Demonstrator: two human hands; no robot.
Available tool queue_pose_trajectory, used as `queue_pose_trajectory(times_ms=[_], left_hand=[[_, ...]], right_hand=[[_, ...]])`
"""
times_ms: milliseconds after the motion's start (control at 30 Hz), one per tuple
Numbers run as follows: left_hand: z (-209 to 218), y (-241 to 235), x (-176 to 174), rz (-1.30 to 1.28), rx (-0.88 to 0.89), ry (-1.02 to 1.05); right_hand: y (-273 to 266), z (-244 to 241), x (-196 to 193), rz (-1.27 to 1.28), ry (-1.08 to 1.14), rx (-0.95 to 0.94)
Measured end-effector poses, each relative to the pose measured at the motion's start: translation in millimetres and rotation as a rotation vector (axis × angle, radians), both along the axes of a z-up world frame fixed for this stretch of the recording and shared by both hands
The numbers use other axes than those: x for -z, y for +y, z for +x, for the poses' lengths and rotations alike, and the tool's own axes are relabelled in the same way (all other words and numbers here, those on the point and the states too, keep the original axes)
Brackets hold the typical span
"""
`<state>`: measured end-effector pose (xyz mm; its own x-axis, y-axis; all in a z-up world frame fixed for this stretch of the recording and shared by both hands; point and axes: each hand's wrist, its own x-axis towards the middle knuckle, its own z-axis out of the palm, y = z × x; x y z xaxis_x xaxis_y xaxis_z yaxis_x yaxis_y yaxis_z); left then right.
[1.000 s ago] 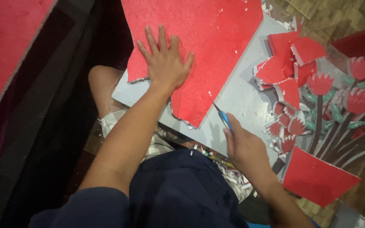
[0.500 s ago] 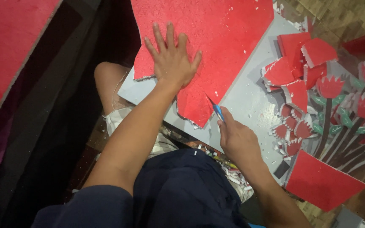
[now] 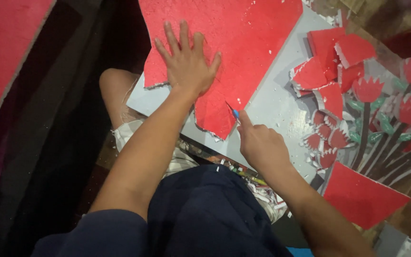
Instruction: The person uses a utility knife to cut various shapes out of a red foam board on a work surface.
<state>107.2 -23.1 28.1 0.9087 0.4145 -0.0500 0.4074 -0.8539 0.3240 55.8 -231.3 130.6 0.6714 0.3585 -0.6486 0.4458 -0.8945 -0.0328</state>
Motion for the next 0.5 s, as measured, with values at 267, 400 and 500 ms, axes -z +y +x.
queue_pose_trajectory(times_ms=[267, 400, 500], left_hand=[[2, 0, 2, -0.011, -0.019, 0.008], [4, 2, -1, -0.025, -0.014, 0.042], [-3, 11, -24, -0.242, 0.012, -0.056]], right_hand=[[-29, -14, -7, -0.027, 0.010, -0.036], [-57, -28, -41, -0.169, 0.245, 0.200], [-78, -31, -64, -0.093, 0.163, 0.497]])
